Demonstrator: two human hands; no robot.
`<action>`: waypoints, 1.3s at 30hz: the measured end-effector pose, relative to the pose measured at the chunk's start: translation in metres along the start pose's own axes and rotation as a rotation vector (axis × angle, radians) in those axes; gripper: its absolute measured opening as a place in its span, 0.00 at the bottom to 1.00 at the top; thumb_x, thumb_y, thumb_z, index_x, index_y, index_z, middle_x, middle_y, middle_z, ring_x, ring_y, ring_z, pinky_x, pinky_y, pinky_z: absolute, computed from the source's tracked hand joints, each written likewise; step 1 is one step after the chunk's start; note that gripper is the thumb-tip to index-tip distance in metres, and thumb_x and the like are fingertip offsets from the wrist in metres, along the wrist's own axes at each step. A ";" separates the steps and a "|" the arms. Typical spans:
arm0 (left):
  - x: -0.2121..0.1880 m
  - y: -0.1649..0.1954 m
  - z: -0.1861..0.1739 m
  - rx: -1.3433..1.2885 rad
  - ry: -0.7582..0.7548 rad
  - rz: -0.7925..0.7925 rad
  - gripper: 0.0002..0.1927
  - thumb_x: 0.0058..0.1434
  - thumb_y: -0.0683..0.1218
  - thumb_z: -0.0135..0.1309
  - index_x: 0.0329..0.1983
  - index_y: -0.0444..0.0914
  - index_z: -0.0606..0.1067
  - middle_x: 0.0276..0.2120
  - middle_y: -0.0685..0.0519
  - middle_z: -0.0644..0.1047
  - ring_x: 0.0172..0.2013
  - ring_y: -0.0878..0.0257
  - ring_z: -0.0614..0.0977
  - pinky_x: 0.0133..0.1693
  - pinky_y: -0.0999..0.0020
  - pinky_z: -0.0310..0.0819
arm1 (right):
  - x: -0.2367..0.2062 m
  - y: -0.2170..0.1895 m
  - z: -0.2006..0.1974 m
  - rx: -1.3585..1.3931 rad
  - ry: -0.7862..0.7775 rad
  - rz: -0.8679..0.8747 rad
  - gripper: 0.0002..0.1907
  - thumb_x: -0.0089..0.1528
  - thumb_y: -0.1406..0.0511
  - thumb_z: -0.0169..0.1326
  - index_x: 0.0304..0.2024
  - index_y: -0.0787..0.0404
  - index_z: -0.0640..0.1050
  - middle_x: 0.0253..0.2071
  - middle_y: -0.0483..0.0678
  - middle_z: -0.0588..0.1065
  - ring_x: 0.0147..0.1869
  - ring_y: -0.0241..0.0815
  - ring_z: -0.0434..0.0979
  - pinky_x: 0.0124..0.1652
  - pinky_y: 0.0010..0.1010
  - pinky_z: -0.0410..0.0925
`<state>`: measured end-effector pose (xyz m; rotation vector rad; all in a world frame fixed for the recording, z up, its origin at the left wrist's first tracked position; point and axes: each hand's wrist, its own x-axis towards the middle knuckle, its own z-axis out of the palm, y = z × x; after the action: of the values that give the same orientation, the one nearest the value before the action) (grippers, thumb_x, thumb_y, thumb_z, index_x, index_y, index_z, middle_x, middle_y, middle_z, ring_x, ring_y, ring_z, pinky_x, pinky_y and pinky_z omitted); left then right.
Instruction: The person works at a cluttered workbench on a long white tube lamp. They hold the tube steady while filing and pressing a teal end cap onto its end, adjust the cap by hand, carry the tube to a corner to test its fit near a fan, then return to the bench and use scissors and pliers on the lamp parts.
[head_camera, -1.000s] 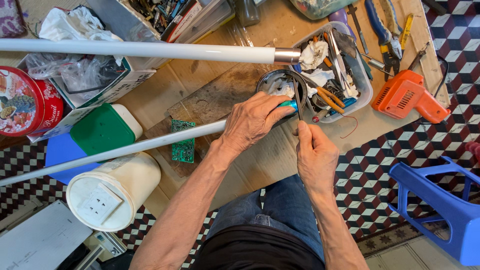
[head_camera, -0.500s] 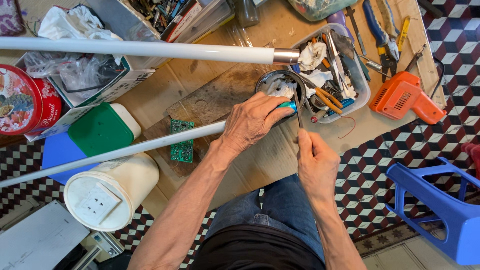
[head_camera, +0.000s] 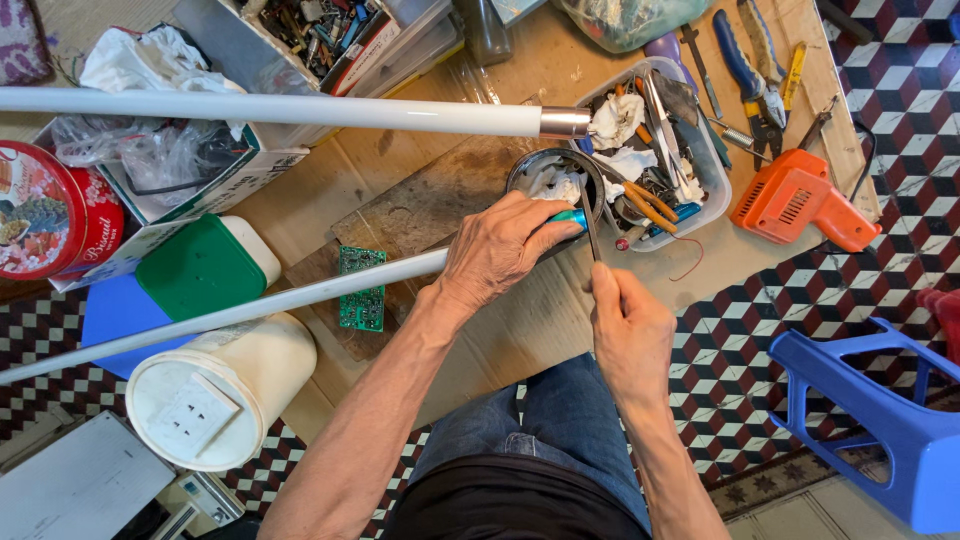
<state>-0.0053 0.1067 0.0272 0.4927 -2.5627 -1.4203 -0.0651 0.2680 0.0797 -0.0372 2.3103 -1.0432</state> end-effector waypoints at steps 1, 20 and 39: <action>0.000 0.000 0.000 -0.008 0.009 0.008 0.15 0.65 0.54 0.58 0.49 0.41 0.80 0.39 0.52 0.83 0.39 0.55 0.83 0.39 0.59 0.79 | 0.000 0.001 0.000 0.005 -0.002 0.006 0.16 0.69 0.58 0.53 0.36 0.64 0.81 0.17 0.40 0.66 0.21 0.27 0.62 0.22 0.26 0.58; -0.002 0.003 -0.001 0.010 -0.014 -0.056 0.16 0.65 0.56 0.58 0.49 0.44 0.80 0.37 0.51 0.81 0.37 0.53 0.83 0.37 0.58 0.79 | 0.023 0.024 -0.013 0.158 0.187 -0.117 0.16 0.74 0.59 0.50 0.39 0.64 0.81 0.19 0.43 0.66 0.23 0.32 0.61 0.25 0.30 0.55; -0.003 0.004 -0.001 -0.002 -0.012 -0.047 0.16 0.65 0.56 0.58 0.50 0.45 0.79 0.37 0.52 0.81 0.37 0.55 0.83 0.37 0.59 0.79 | 0.060 0.026 0.011 0.644 -0.124 0.044 0.09 0.66 0.67 0.58 0.44 0.68 0.81 0.34 0.43 0.77 0.37 0.31 0.74 0.37 0.23 0.67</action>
<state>-0.0032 0.1090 0.0308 0.5491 -2.5753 -1.4453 -0.1030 0.2635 0.0259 0.1967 1.7659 -1.6575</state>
